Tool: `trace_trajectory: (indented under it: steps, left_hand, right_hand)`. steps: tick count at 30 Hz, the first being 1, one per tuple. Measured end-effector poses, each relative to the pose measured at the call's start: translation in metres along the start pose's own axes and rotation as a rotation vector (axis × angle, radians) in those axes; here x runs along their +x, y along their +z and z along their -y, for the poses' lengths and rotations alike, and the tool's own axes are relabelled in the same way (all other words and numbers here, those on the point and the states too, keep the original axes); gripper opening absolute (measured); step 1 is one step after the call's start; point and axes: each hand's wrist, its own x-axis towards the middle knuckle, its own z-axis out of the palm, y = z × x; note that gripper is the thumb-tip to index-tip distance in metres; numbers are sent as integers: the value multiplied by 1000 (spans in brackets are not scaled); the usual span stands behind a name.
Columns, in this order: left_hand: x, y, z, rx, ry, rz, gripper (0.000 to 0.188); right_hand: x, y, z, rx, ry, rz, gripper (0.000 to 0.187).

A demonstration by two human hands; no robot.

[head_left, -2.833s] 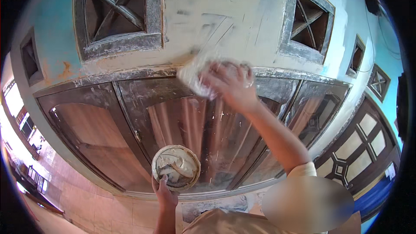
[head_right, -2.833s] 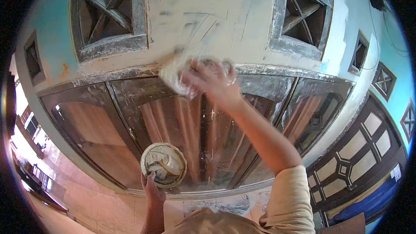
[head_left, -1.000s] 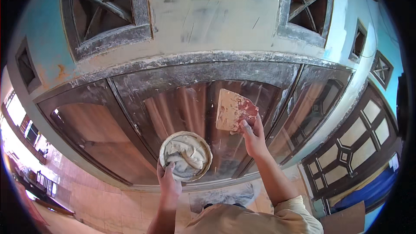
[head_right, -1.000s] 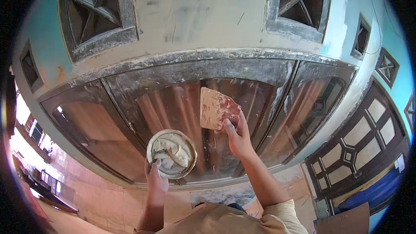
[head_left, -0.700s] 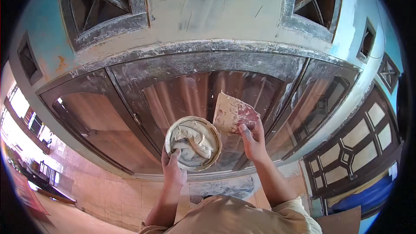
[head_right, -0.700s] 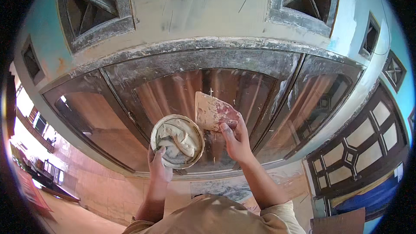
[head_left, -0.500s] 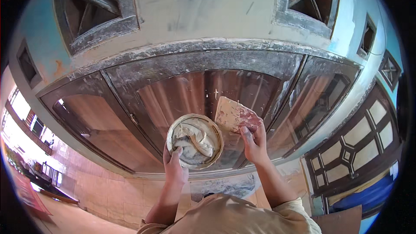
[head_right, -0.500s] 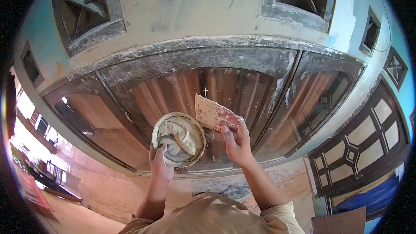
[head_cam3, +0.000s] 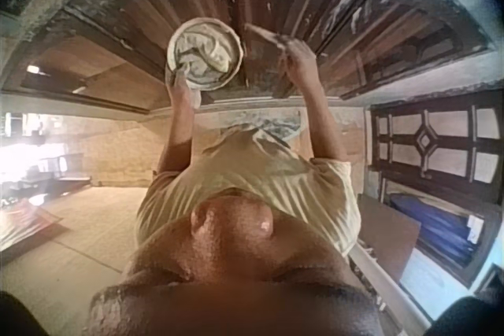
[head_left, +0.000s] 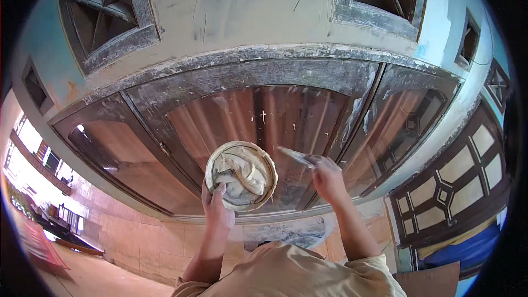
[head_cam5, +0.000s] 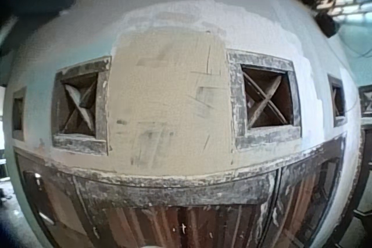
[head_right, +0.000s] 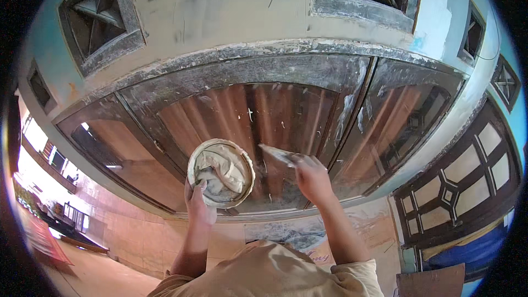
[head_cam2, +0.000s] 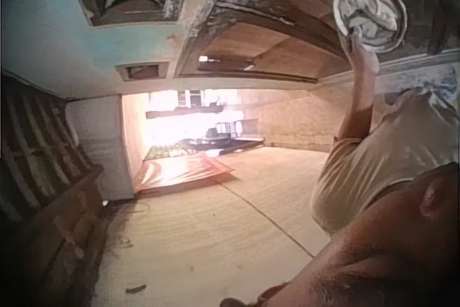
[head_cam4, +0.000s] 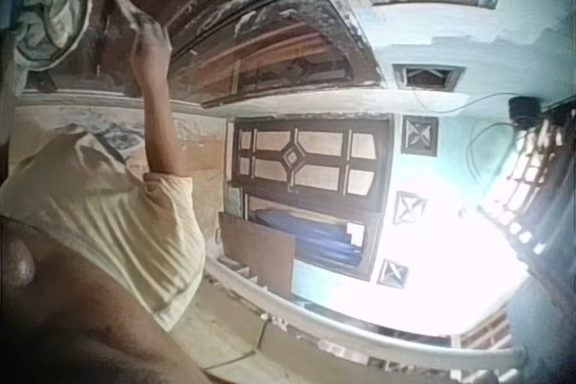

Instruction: The person applies putty from a bucket to a wall surface around wooden window frames using a putty knife.

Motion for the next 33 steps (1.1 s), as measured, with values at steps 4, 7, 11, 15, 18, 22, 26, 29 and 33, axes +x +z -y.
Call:
trace_trajectory:
  steps: [4,7,11,15,18,22,26,29,33]
  left_hand:
    - [-3,6,-1,115,91,-19,48]
    - [-6,9,4,217,240,-17,49]
    - [-11,13,10,444,451,25,45]
    - [-16,20,15,505,564,72,44]
    - [-24,28,19,550,616,48,45]
    - [-30,25,32,608,683,47,45]
    - [-37,23,42,660,705,53,42]
    - [-36,15,53,703,802,63,39]
    - [-37,12,57,758,755,114,50]
  right_hand:
    - [-4,-11,2,547,469,-165,20]
    - [1,-29,20,980,538,-92,25]
    - [-1,-32,37,1048,535,-1,34]
    - [-3,-27,40,1063,547,37,34]
    - [2,-19,46,1112,491,-22,33]
    - [3,-11,54,1363,557,-98,36]
    - [4,-13,63,1581,613,-23,41]
    - [3,-10,60,1592,589,-41,43]
    - [3,-14,58,1511,541,-52,39]
